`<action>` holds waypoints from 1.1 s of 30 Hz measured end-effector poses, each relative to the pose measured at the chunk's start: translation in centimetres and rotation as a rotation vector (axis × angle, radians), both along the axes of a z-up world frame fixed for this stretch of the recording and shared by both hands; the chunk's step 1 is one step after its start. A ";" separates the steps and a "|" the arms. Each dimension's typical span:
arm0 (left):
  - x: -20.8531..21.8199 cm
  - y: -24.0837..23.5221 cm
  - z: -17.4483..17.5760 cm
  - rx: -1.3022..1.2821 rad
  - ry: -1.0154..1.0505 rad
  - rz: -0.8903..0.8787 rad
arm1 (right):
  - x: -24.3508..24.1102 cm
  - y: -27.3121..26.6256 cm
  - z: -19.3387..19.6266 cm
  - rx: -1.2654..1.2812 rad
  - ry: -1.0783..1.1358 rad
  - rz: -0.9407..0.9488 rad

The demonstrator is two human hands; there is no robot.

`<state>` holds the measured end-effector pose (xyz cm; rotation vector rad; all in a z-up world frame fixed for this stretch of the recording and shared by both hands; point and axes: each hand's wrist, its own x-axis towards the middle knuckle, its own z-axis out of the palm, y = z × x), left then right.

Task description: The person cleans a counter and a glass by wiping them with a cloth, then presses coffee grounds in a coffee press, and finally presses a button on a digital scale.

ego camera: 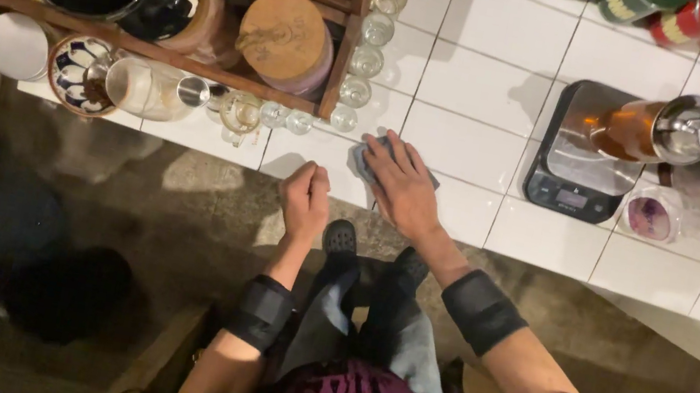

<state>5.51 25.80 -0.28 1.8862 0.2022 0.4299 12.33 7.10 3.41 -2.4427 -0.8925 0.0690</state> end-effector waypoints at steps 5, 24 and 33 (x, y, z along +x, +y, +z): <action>-4.5 2.5 -2.7 -0.065 0.152 -0.065 | -7.9 0.8 0.8 0.208 0.133 0.090; -8.6 3.3 -4.3 -0.132 0.312 -0.039 | 7.1 -6.4 -3.8 0.004 -0.125 -0.534; -10.7 4.8 -6.1 -0.256 0.367 0.026 | -2.1 0.4 -4.3 0.063 -0.053 -0.066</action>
